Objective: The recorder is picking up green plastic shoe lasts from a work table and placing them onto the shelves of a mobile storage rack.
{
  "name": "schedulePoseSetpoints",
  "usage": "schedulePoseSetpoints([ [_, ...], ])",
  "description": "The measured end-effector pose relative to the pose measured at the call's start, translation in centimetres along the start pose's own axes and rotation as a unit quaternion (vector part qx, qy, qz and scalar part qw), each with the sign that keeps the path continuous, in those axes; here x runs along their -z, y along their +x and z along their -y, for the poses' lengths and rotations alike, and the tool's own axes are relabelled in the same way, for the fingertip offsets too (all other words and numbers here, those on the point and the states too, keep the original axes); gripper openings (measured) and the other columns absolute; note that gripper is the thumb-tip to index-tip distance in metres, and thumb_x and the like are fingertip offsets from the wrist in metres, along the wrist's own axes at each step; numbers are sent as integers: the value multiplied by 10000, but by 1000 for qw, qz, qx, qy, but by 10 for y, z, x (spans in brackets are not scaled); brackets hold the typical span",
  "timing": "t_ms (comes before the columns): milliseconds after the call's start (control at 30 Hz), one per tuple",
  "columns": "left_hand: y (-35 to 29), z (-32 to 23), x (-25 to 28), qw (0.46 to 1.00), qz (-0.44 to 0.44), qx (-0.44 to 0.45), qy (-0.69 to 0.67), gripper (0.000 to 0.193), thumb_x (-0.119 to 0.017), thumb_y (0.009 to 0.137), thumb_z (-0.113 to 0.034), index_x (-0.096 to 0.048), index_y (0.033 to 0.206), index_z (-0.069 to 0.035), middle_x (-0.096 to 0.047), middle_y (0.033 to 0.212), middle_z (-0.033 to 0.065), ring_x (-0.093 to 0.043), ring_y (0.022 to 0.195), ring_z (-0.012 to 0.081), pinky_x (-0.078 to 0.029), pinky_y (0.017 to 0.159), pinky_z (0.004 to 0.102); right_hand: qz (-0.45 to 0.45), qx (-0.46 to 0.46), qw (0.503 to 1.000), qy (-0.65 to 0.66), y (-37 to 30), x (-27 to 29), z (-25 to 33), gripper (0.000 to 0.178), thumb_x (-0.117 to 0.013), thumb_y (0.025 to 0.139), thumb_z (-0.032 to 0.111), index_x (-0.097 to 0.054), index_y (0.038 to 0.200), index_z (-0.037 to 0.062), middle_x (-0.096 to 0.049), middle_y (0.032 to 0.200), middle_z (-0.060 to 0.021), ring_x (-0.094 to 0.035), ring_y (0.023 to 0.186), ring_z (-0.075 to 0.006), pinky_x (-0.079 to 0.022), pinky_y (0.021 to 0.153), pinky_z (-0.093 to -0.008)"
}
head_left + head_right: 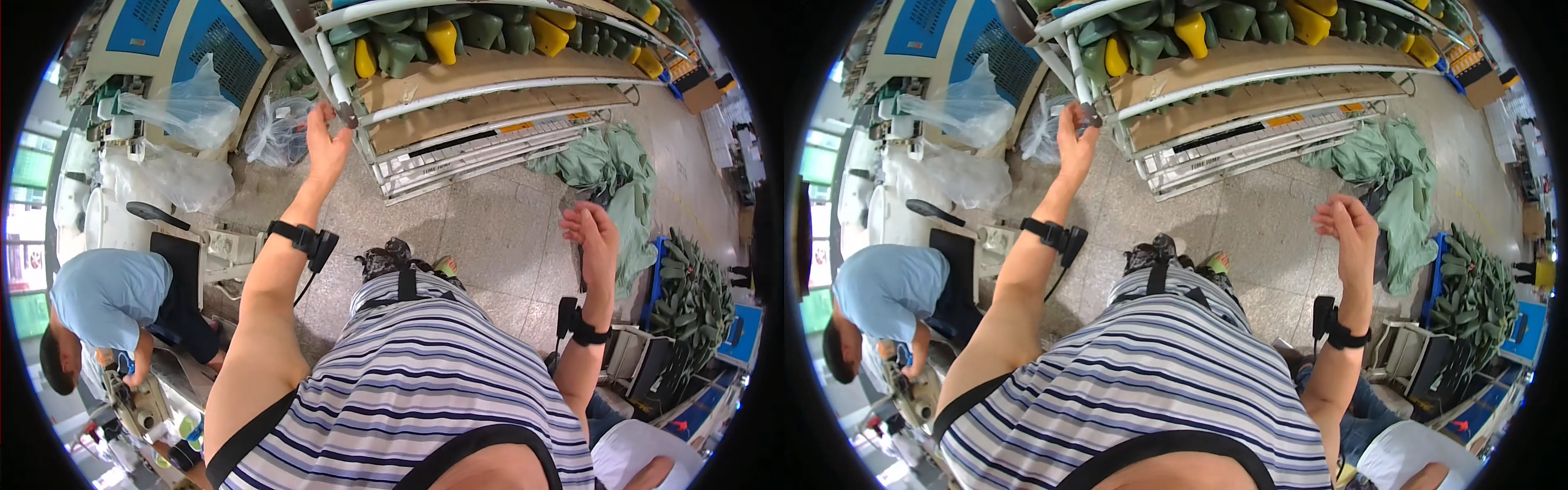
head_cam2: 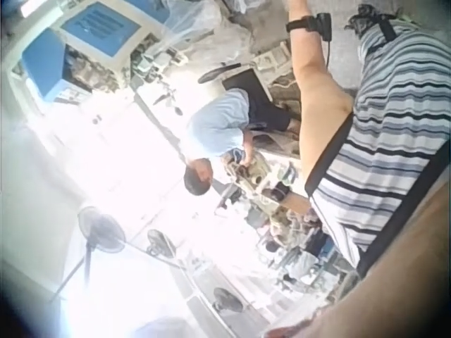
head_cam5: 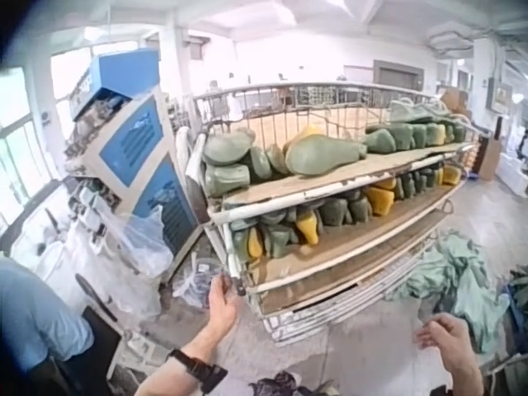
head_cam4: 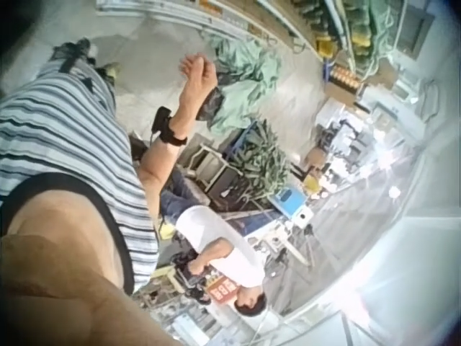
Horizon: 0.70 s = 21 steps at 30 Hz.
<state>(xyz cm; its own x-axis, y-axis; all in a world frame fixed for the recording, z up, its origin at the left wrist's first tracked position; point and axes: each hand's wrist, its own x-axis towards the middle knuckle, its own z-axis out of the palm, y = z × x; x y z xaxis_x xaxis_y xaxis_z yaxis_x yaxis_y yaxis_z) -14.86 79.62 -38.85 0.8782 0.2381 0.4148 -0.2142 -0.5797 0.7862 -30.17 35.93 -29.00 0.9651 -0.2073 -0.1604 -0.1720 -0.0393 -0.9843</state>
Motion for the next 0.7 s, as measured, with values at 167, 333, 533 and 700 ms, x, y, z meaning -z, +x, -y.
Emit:
schedulePoseSetpoints([
  [167,-12,-5,-37,996,-39,0,-77,730,-672,723,-95,-311,1340,56,-424,1288,192,-409,1191,285,-331,1008,379,51,18,998,-6,80,-16,-7,292,-558,920,238,-580,1079,-6,-656,927,-105,-641,815,-150,-499,689,-252],
  [333,-5,32,-70,931,-242,122,-245,707,-697,771,-87,-302,1350,9,-486,1239,153,-476,1125,231,-397,952,366,123,185,970,-103,167,-76,-20,309,-604,869,221,-574,1080,-3,-647,926,-100,-605,858,-176,-495,742,-303],
  [533,6,26,-98,944,-166,-54,-279,631,-479,856,-325,-313,1344,38,-414,1325,214,-453,1168,298,-348,1015,450,182,42,974,-128,212,-100,-14,450,-571,899,214,-438,1264,-14,-584,1132,-163,-555,1031,-230,-460,888,-345],
  [700,-2,39,-95,944,-279,19,-178,599,-476,867,-225,-274,1367,34,-415,1346,183,-429,1207,286,-341,1014,433,273,78,959,2,231,-146,-54,367,-574,889,167,-522,1196,-30,-614,1106,-121,-565,986,-168,-475,840,-326],
])
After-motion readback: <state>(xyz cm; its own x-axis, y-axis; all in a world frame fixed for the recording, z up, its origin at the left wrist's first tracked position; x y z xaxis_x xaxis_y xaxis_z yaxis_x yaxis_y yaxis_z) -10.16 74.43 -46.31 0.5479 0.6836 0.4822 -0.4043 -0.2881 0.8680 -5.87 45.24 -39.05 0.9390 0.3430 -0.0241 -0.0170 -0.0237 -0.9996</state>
